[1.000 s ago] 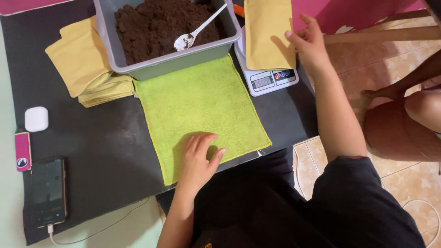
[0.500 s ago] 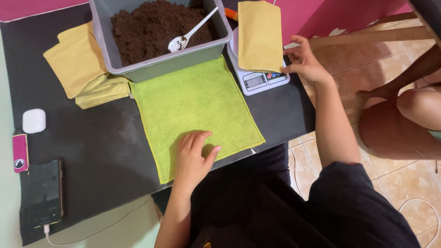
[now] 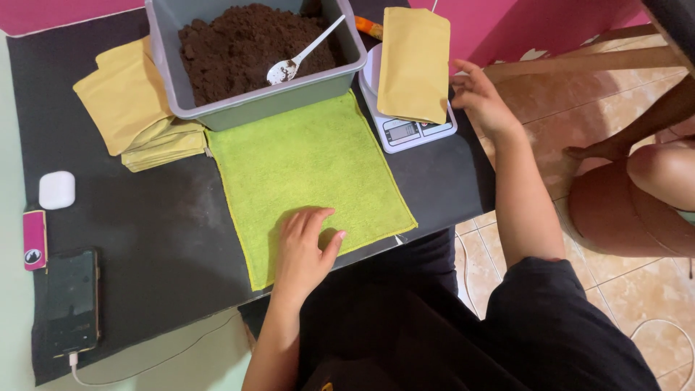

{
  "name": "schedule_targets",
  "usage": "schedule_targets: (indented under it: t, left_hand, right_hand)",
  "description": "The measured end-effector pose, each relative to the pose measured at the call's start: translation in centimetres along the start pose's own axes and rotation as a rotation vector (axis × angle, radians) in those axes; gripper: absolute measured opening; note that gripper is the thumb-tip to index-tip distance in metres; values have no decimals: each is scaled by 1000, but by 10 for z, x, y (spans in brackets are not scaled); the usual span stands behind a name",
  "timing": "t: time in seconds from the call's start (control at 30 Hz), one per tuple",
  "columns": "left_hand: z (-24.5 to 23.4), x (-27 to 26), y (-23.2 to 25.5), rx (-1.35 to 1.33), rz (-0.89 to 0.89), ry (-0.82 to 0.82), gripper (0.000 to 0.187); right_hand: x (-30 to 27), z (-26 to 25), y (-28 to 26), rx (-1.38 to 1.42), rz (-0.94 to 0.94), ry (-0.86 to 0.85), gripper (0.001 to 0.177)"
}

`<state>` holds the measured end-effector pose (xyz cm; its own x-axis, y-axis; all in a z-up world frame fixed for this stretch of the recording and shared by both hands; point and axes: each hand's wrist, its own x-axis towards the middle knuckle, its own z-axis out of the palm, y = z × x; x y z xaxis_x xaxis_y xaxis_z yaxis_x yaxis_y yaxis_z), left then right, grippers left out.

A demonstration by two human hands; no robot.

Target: Preparing and filling coffee bags with ground coffee using a spoon and a scale.

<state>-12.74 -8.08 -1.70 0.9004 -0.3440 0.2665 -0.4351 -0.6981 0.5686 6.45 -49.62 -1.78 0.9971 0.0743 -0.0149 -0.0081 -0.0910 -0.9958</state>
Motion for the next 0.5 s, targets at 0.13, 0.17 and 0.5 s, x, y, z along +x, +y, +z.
schedule_targets:
  t: [0.13, 0.17, 0.5]
  left_hand:
    - [-2, 1, 2, 27, 19, 6, 40]
    - [-2, 1, 2, 28, 28, 20, 39]
    - [-4, 1, 3, 14, 21, 13, 40]
  right_hand:
    - [3, 24, -13, -44, -154, 107, 56]
    - [-1, 30, -21, -130, -177, 185, 50]
    - [7, 28, -9, -476, -353, 214, 57]
